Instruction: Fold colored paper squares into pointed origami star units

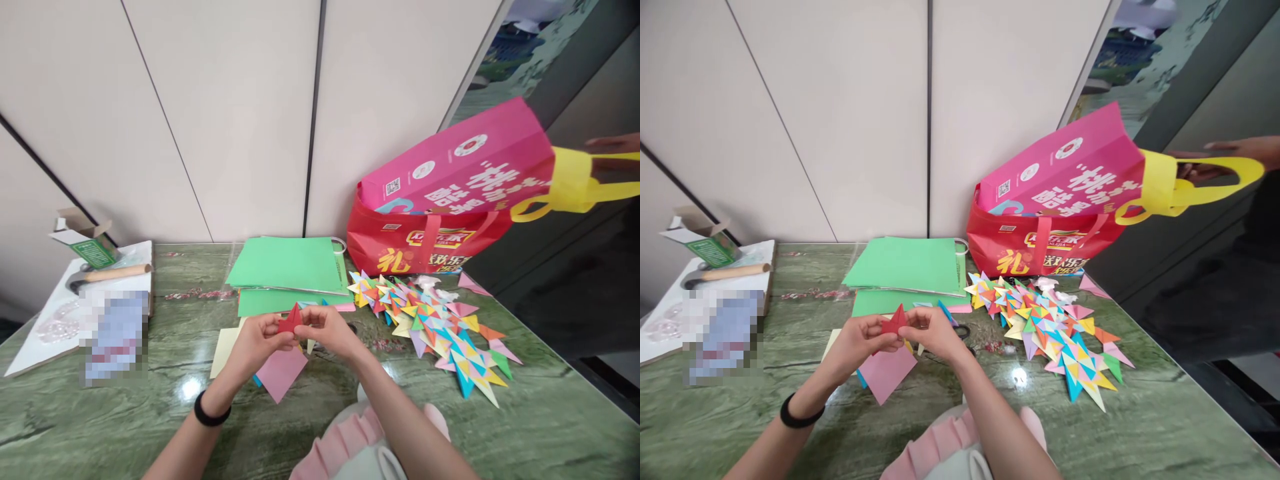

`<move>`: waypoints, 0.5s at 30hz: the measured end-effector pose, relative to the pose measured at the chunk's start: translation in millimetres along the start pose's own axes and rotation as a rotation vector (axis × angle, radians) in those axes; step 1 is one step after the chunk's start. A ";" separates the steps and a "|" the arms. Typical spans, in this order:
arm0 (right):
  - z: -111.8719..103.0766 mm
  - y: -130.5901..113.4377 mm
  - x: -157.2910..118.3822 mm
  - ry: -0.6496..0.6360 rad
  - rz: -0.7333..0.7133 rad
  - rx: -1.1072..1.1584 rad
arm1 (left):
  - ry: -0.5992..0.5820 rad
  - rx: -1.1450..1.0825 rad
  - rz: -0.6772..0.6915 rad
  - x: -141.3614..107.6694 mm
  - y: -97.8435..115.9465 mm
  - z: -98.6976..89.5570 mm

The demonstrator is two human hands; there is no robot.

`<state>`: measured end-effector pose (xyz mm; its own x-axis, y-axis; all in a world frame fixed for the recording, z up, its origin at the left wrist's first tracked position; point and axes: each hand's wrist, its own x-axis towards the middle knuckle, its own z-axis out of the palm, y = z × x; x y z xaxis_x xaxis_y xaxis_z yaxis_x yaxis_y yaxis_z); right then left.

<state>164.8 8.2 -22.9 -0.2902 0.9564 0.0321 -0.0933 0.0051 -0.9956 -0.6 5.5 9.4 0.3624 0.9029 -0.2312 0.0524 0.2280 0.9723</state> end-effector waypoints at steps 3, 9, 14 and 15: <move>1.8 -0.5 0.3 0.021 -0.031 -0.054 | 0.006 -0.003 -0.009 -0.7 -0.3 1.6; 4.4 3.1 -0.5 0.060 -0.036 0.001 | -0.015 -0.001 -0.006 -2.8 1.6 5.6; 5.3 1.6 -1.4 0.024 -0.003 0.093 | -0.044 -0.030 -0.002 -2.5 0.0 6.1; 5.9 0.8 -1.1 0.028 -0.020 0.065 | -0.029 -0.021 0.000 -2.0 -1.1 6.4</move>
<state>159.5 5.5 -23.2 -0.2606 0.9642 0.0485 -0.1603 0.0063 -0.9870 4.6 1.1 9.0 0.3896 0.8917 -0.2302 0.0331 0.2362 0.9711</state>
